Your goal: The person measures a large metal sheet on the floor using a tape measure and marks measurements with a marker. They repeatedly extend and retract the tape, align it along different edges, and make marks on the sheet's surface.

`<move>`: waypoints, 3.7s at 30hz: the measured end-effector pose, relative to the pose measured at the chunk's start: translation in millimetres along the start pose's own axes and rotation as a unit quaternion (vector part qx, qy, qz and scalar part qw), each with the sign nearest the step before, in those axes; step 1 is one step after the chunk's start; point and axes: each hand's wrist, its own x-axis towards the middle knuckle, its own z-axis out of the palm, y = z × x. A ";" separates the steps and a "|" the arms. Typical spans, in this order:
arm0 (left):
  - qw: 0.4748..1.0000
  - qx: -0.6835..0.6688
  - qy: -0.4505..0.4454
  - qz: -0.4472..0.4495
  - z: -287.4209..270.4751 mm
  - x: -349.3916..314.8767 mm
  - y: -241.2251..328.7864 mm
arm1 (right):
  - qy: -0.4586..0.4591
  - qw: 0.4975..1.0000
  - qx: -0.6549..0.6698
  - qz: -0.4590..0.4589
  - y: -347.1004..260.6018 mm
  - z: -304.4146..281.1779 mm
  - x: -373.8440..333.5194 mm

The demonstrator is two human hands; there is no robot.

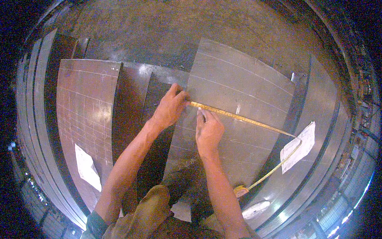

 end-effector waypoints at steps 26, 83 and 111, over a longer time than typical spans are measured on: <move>1.000 -0.004 0.004 0.014 3.2 -0.7 -7.7 | -0.005 0.999 0.004 0.044 -13.6 -0.2 2.1; 1.000 -0.024 0.012 -0.007 -1.7 -2.0 -4.3 | -0.046 0.997 0.011 0.059 -13.2 -10.9 5.4; 1.000 -0.009 0.020 0.005 -1.5 -0.8 -3.6 | -0.332 0.900 -0.279 -0.044 -29.4 -37.6 27.7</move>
